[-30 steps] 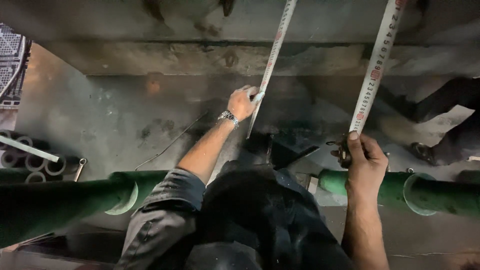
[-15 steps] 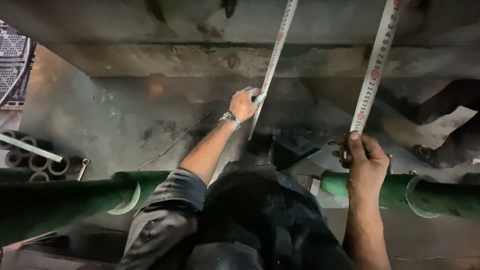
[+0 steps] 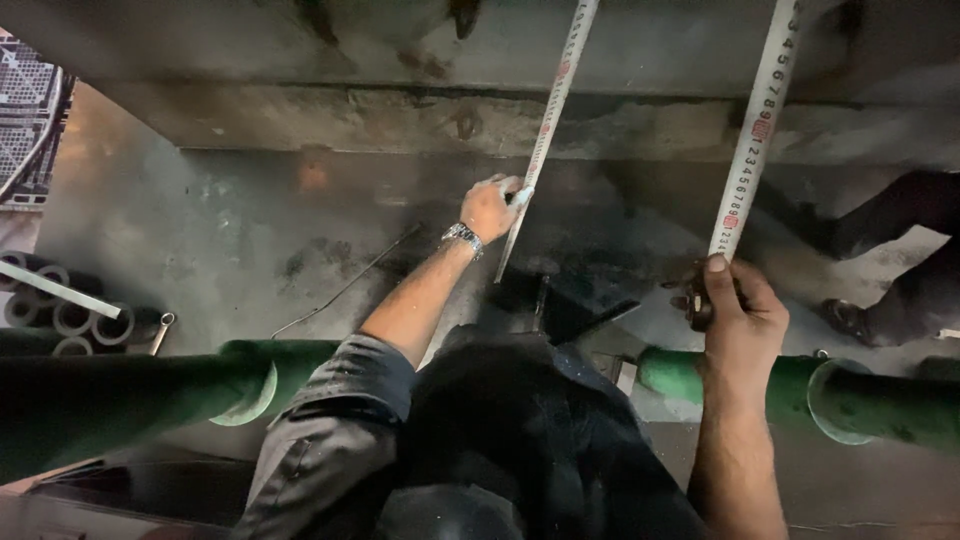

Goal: Using a tape measure to determine distances on a machine part in a factory.

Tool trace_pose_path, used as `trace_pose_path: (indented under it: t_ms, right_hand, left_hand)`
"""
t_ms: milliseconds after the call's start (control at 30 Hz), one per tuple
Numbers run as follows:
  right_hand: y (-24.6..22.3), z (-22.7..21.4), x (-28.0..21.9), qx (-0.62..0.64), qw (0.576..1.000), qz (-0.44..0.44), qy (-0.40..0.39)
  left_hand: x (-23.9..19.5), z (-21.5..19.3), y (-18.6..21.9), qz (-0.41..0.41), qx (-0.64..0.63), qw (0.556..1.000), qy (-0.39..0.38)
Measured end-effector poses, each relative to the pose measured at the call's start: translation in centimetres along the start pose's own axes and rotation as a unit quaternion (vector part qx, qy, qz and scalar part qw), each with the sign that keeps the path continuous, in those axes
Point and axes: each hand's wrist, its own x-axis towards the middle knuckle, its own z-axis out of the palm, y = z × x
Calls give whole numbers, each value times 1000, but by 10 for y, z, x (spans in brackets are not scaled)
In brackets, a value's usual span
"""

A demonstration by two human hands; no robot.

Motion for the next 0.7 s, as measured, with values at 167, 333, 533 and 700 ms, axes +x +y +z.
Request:
trace_pose_path:
  t_ms: [167,333,533,700]
  right_hand:
    - [3,-3,8,21,1000,5,-4]
    - [13,-8,15,-34,999,-34,7]
    - [6,-1,14,-28,999,-25,3]
    - [17,-3,21,-9,1000,-19,-1]
  left_hand:
    - [0,-2,4,6,11,1000,11]
    - [0,-10,10,-8,-20,1000,-3]
    - [1,2,-6,29,3,999,18]
    - [1,10,-16,43,18,998,44]
